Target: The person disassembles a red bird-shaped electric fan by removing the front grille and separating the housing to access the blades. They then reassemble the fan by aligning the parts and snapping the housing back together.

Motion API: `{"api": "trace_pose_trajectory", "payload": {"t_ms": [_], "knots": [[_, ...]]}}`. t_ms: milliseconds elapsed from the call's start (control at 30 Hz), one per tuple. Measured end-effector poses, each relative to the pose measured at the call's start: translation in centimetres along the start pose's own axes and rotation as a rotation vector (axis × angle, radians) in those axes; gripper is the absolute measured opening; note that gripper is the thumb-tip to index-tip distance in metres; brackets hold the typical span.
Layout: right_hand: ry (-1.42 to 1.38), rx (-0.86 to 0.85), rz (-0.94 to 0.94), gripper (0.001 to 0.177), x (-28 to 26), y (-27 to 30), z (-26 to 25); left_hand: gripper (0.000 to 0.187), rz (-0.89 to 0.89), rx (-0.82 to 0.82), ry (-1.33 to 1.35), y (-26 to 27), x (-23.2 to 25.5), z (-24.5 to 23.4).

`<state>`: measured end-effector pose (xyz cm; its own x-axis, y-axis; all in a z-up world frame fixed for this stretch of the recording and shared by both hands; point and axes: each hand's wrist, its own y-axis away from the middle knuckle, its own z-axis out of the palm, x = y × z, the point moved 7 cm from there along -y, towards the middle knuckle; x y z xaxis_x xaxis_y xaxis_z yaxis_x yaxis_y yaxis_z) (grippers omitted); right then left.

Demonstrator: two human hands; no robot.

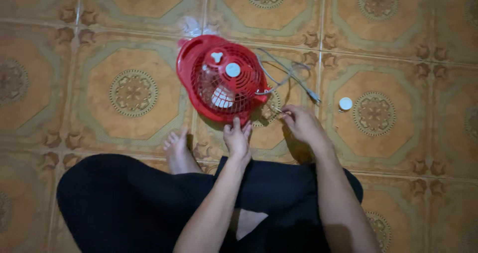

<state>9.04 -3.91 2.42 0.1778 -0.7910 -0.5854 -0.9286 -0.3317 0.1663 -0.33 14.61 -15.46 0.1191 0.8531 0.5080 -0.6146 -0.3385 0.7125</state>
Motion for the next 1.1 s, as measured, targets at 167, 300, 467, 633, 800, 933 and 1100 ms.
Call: {"api": "trace_pose_trajectory", "payload": {"t_ms": [167, 300, 467, 633, 800, 933, 1100], "knots": [[-0.005, -0.282, 0.186, 0.027, -3.0, 0.5, 0.4, 0.030, 0.061, -0.021, -0.041, -0.3, 3.0, -2.4], [0.022, -0.308, 0.148, 0.028, -7.7, 0.6, 0.3, 0.029, 0.088, -0.031, -0.036, 0.2, 4.6, -3.3], [0.030, -0.152, -0.155, 0.026, -14.5, 0.4, 1.1, 0.033, 0.189, -0.100, -0.112, 0.7, 5.8, -2.6], [0.243, -0.111, -0.293, 0.028, -17.3, 0.0, 2.2, 0.041, 0.178, -0.078, -0.126, 1.2, 6.3, -2.4], [0.542, -0.188, -0.246, 0.037, -18.1, -0.3, 2.5, 0.048, 0.158, -0.052, -0.149, 1.7, 6.8, -2.1], [0.640, -0.223, -0.300, 0.042, -19.1, -0.4, 2.8, 0.048, 0.188, -0.084, -0.164, 2.1, 7.3, -1.7], [0.769, -0.197, -0.341, 0.037, -19.6, -0.6, 3.4, 0.048, 0.200, -0.081, -0.177, 2.2, 7.2, -1.6]]}}
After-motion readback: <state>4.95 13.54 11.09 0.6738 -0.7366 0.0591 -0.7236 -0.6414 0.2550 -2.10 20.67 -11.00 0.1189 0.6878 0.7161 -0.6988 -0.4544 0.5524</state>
